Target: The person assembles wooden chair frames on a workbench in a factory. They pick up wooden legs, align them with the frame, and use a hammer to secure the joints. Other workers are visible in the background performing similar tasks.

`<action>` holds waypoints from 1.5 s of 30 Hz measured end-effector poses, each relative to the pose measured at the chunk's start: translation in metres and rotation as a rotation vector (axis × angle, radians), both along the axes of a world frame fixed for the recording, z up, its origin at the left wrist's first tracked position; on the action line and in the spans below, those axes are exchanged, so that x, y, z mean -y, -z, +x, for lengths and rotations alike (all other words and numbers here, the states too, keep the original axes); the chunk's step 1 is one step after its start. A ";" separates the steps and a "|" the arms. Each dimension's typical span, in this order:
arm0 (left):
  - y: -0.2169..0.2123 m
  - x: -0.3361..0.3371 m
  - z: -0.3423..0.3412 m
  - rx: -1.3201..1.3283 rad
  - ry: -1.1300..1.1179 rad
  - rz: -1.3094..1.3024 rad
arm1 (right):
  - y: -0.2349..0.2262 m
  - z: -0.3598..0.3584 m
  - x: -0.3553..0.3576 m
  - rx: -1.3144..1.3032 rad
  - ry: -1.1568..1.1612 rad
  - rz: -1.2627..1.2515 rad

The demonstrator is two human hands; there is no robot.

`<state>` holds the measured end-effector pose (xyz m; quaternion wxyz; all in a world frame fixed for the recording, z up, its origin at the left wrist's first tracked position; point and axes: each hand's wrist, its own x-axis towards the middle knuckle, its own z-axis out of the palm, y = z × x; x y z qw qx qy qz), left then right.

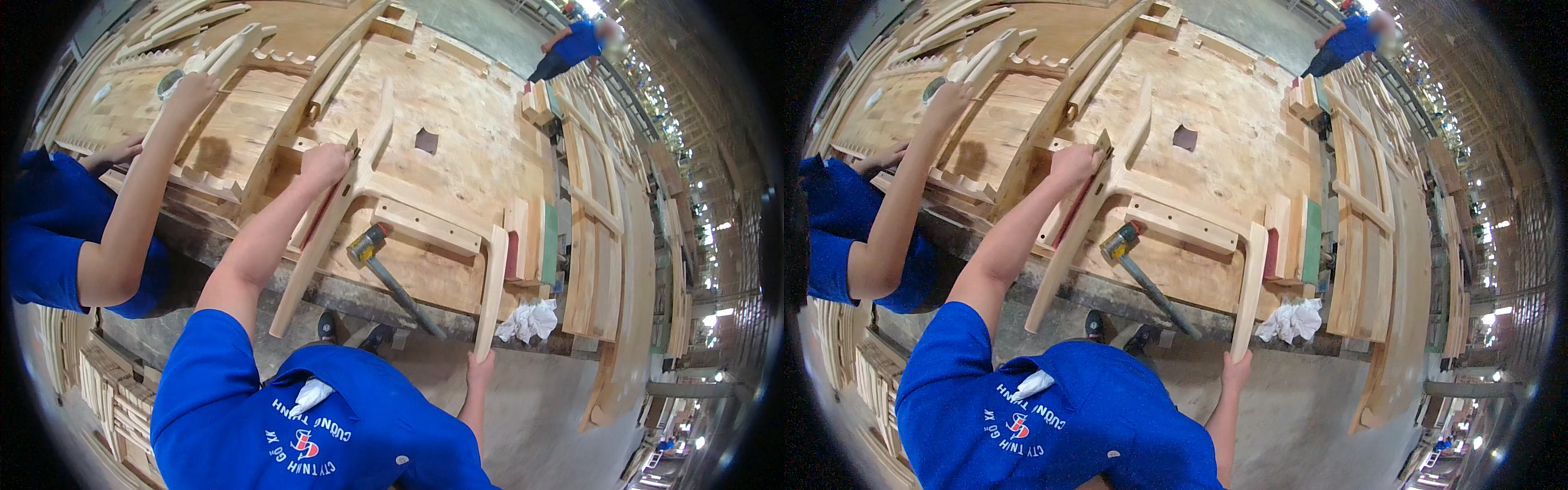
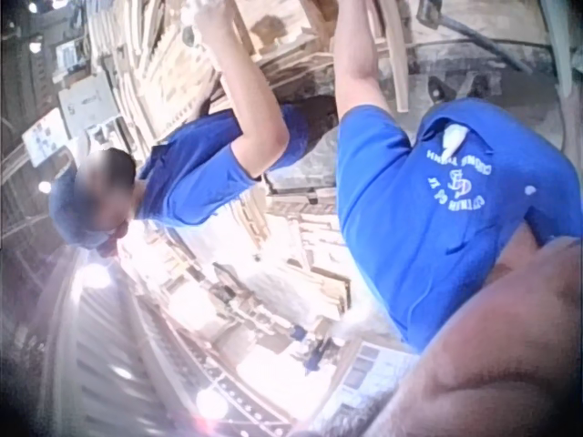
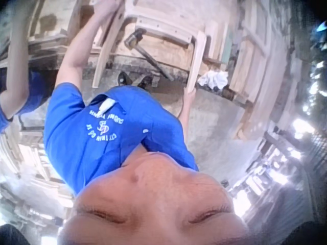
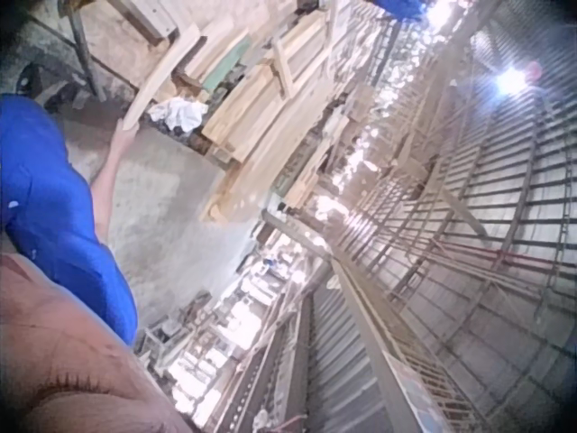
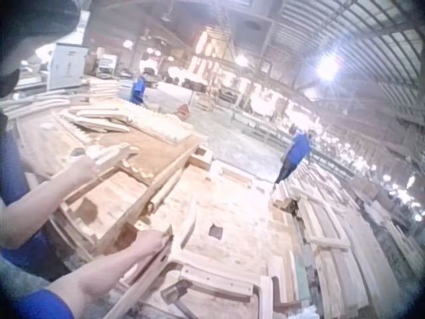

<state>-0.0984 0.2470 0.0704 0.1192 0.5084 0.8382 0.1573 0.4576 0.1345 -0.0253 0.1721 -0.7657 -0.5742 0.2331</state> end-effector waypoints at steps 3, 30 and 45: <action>0.002 0.004 -0.001 0.015 -0.004 0.020 | -0.005 -0.007 0.003 0.034 -0.037 0.055; 0.042 0.123 -0.005 1.376 -0.619 0.371 | -0.010 0.010 -0.005 -0.260 -0.023 -0.208; 0.099 0.286 0.123 0.548 -0.527 -0.048 | -0.027 0.036 -0.023 -0.999 -0.001 -0.676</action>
